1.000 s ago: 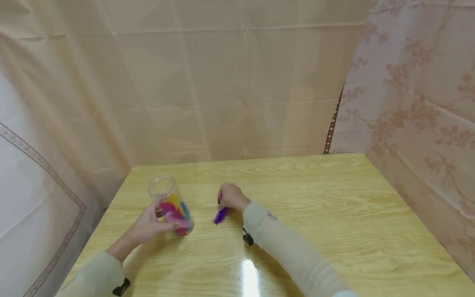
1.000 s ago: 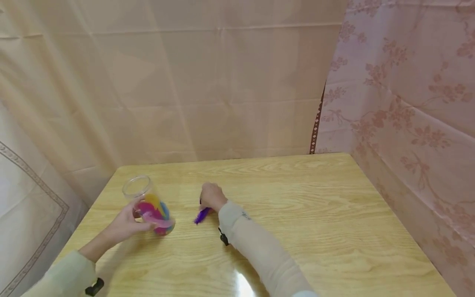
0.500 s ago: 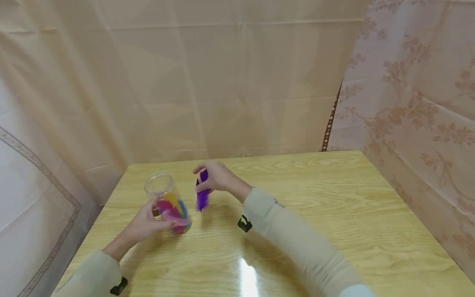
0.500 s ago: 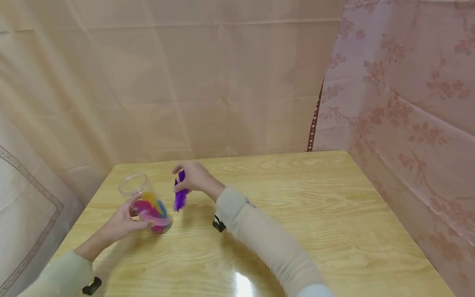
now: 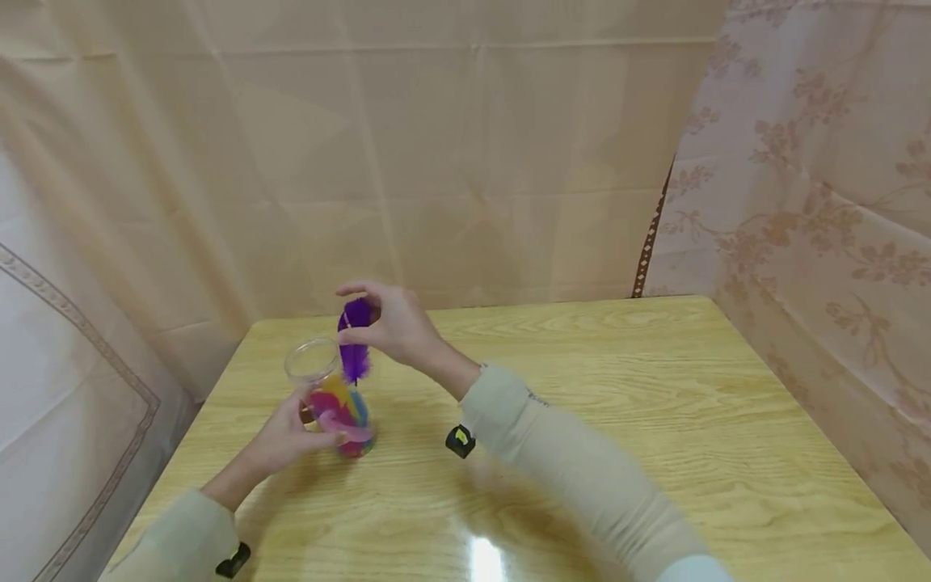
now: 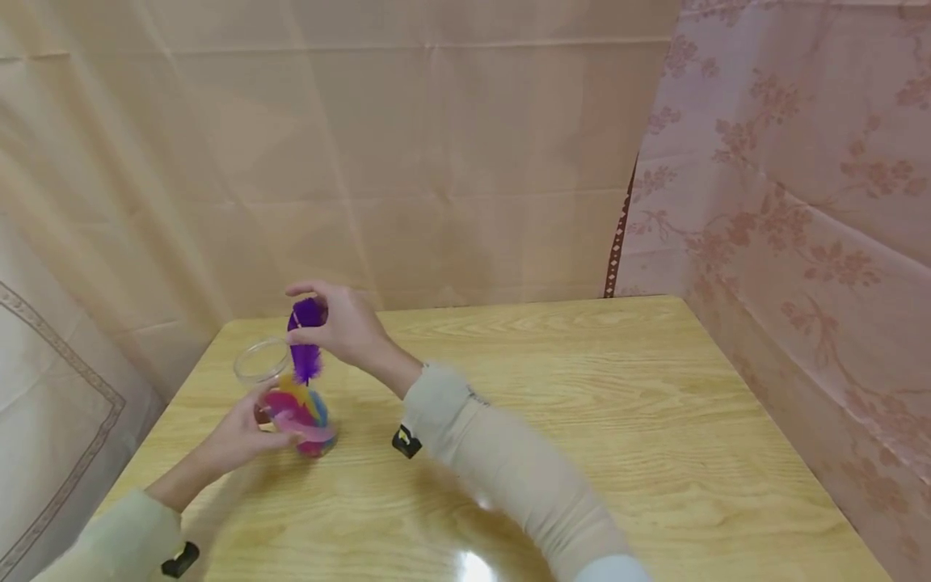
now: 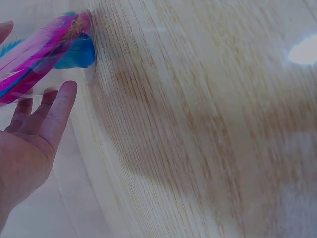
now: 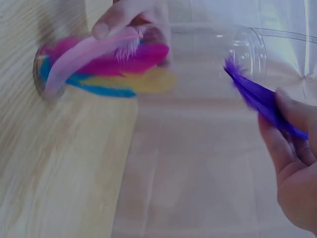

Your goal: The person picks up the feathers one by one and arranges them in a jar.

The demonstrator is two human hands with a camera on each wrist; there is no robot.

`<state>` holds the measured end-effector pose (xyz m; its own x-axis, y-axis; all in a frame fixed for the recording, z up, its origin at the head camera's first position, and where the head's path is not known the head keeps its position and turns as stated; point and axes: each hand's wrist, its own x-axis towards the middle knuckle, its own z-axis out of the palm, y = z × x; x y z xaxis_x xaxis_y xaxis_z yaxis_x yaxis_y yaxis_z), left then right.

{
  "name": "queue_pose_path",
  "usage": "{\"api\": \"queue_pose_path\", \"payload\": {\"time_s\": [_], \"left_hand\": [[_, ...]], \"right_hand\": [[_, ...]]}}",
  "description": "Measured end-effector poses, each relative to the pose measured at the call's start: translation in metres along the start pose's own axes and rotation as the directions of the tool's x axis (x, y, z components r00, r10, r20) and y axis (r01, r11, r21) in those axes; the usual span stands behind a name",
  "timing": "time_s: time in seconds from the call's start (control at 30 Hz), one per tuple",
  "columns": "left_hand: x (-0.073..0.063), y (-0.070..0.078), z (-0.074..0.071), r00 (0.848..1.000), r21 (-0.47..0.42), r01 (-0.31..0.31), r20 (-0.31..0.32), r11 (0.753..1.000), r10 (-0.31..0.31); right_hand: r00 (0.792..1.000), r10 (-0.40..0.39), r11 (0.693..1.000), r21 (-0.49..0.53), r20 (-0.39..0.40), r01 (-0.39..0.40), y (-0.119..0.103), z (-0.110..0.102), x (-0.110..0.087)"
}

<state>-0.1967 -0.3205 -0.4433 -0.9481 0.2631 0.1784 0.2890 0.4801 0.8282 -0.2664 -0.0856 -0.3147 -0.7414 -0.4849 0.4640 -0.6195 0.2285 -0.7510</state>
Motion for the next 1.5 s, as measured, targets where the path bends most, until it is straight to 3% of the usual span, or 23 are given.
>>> {"api": "queue_pose_path", "payload": {"time_s": [0.13,0.4,0.67,0.8,1.03,1.2,1.5], "left_hand": [[0.0,0.001,0.001,1.0,-0.012,-0.012,0.0,1.0,0.012],[0.0,-0.001,0.003,0.999,-0.032,-0.049,0.004,0.998,0.049],[0.001,0.0,0.002,1.0,-0.018,-0.011,0.01,1.0,0.011],[0.001,0.001,0.002,1.0,-0.015,0.016,0.013,1.0,-0.015],[0.0,0.0,0.002,1.0,0.004,-0.001,0.004,1.0,0.001],[0.0,0.001,0.002,1.0,0.012,0.001,0.007,1.0,-0.001],[0.0,-0.001,0.003,1.0,-0.014,-0.023,0.001,1.0,0.023]], "right_hand": [[0.996,-0.064,0.991,0.11,-0.054,0.07,-0.001,0.007,0.0],[0.995,-0.065,0.963,0.256,-0.077,0.083,-0.008,0.009,0.003],[0.995,-0.067,0.922,0.376,-0.079,0.092,-0.021,0.006,0.011],[0.994,-0.068,0.919,0.383,-0.088,0.097,-0.027,0.004,0.012],[0.988,-0.123,0.931,0.332,-0.098,0.149,-0.031,0.004,0.013],[0.989,-0.12,0.936,0.322,-0.087,0.142,-0.031,0.009,0.012],[0.996,-0.082,0.953,0.296,0.03,0.069,-0.029,0.019,0.011]]}}
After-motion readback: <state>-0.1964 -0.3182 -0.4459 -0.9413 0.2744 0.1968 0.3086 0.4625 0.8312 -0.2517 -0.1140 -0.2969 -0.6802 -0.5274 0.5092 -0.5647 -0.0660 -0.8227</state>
